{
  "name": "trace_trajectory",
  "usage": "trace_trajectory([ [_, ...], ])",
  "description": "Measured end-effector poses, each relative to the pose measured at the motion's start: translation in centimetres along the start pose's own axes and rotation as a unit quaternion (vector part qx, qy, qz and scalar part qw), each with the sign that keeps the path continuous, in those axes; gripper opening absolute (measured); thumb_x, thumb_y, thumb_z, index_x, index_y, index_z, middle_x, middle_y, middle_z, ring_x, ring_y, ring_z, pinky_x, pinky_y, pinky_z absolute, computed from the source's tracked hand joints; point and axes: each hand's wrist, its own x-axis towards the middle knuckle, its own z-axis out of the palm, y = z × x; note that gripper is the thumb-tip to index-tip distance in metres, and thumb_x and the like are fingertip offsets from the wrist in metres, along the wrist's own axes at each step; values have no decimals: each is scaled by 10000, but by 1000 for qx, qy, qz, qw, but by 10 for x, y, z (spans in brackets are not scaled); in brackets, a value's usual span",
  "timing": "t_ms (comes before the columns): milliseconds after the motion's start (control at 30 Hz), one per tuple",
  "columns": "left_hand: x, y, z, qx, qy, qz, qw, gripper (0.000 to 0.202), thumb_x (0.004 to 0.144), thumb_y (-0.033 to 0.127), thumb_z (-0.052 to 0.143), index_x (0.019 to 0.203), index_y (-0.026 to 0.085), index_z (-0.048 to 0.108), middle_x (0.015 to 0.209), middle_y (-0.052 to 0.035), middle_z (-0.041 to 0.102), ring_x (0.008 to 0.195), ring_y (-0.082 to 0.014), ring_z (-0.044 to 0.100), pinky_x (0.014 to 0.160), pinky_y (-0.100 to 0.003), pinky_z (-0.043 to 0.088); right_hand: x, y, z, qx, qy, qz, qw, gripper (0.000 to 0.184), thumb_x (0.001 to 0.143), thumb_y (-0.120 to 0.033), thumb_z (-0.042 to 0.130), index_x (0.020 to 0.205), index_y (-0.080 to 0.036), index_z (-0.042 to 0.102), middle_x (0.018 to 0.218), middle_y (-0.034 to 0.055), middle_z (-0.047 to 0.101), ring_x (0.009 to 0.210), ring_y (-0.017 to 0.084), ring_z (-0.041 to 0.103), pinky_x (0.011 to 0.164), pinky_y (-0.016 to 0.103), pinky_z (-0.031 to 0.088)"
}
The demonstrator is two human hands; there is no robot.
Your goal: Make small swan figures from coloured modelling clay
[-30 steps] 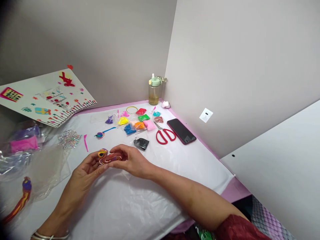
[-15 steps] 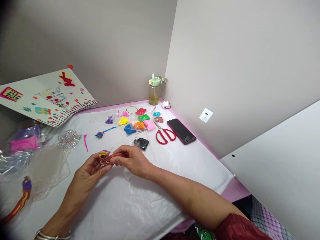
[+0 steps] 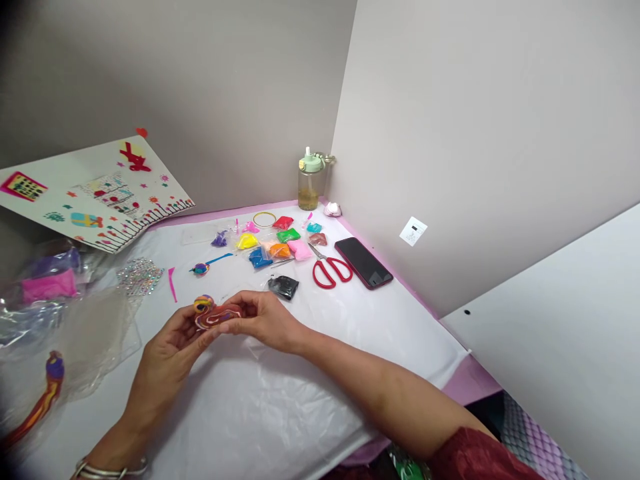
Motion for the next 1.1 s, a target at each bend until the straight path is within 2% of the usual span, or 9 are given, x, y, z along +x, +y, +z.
trace_trajectory([
  [167,4,1,-6,-12,-5,-18,1000,466,734,446,816,1113,231,650,1158,-52,722,1136,-240,657,1009,-342,501,0,0,-1,-2,18,10,1000,266,693,-255,829,900,-146,701,775,-8,682,682,109,595,694,259,466],
  [300,5,0,-8,-29,-2,-28,999,472,727,453,822,1107,230,655,1109,-49,737,1076,-239,678,995,-363,507,-2,-3,1,-8,5,3,1000,281,697,-261,827,929,-162,703,830,-7,695,747,126,627,745,275,478],
  [400,4,-1,-8,-31,-11,-37,999,483,733,462,817,1117,218,654,1138,-63,734,1094,-242,670,1027,-375,483,-2,-4,2,-18,9,12,1000,266,697,-281,829,896,-158,702,807,-4,693,725,125,619,723,275,479],
  [533,4,-1,-7,-39,-25,-40,998,479,733,454,821,1114,221,646,1153,-62,724,1125,-240,658,1016,-352,491,-2,-3,-1,-28,18,20,999,243,714,-295,821,860,-152,690,726,-14,666,650,111,590,659,255,461],
  [633,4,0,-7,-26,-19,-35,999,487,727,446,826,1122,239,630,1159,-47,713,1142,-226,646,1001,-324,497,-2,-3,-3,-40,-8,7,999,248,749,-292,806,926,-158,695,795,-9,674,706,107,601,690,245,456],
  [733,2,2,-5,-3,-14,-15,1000,444,735,442,815,1088,246,630,1094,-30,714,1088,-214,664,971,-313,512,-2,-3,-2,-49,-10,-8,999,253,803,-359,769,942,-159,700,858,15,694,745,115,608,729,258,473],
  [867,0,0,0,32,-1,9,999,416,746,455,794,1071,250,633,1073,-28,701,1047,-222,673,949,-328,526,-2,-3,-3,-53,14,-3,998,324,798,-463,759,811,-146,693,728,9,673,646,110,584,678,264,491],
  [1100,0,2,-4,25,-7,0,1000,438,778,501,763,1117,257,632,1130,-32,690,1054,-216,674,957,-327,529,-2,-3,-5,-65,15,-16,998,319,842,-463,714,861,-144,711,788,33,704,685,121,611,692,268,500],
])
